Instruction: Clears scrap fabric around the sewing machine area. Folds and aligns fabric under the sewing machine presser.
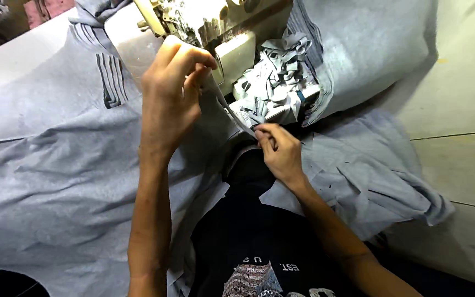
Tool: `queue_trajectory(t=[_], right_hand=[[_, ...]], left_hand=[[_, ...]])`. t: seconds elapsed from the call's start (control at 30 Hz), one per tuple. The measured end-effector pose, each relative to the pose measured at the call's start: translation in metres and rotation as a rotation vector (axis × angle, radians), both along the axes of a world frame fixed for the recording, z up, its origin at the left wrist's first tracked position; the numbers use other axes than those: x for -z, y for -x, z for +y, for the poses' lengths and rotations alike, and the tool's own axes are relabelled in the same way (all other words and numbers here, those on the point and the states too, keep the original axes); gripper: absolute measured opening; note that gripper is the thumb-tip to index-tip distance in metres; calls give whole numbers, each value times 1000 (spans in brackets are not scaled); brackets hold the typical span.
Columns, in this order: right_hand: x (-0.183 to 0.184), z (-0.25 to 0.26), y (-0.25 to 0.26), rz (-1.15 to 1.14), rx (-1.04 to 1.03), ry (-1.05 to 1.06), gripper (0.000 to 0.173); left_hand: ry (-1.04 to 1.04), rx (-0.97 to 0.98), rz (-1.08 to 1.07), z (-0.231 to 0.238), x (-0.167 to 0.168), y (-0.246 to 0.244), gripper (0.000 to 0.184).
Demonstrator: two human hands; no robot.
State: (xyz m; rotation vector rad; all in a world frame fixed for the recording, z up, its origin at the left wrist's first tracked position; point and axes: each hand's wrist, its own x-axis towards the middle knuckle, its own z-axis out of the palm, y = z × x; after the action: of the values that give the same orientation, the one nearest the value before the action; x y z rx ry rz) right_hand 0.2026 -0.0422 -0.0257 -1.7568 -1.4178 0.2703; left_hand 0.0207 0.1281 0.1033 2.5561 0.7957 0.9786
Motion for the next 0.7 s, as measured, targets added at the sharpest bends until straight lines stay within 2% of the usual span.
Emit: queue_trajectory(t=[0.1, 0.2, 0.23, 0.5, 0.7], right_hand=[[-12, 16, -14, -217, 73, 17, 46], [-21, 33, -31, -171, 10, 12, 22], [-27, 37, -39, -128, -20, 13, 20], [-70, 91, -98, 85, -258, -104, 19], [-85, 114, -111, 309, -369, -85, 14]], left_hand=[[20, -13, -30, -19, 13, -1, 19], [72, -72, 7, -45, 28, 0, 19], [91, -81, 19, -54, 32, 2, 20], [202, -55, -30, -71, 71, -15, 21], [422, 16, -256, -64, 81, -37, 17]])
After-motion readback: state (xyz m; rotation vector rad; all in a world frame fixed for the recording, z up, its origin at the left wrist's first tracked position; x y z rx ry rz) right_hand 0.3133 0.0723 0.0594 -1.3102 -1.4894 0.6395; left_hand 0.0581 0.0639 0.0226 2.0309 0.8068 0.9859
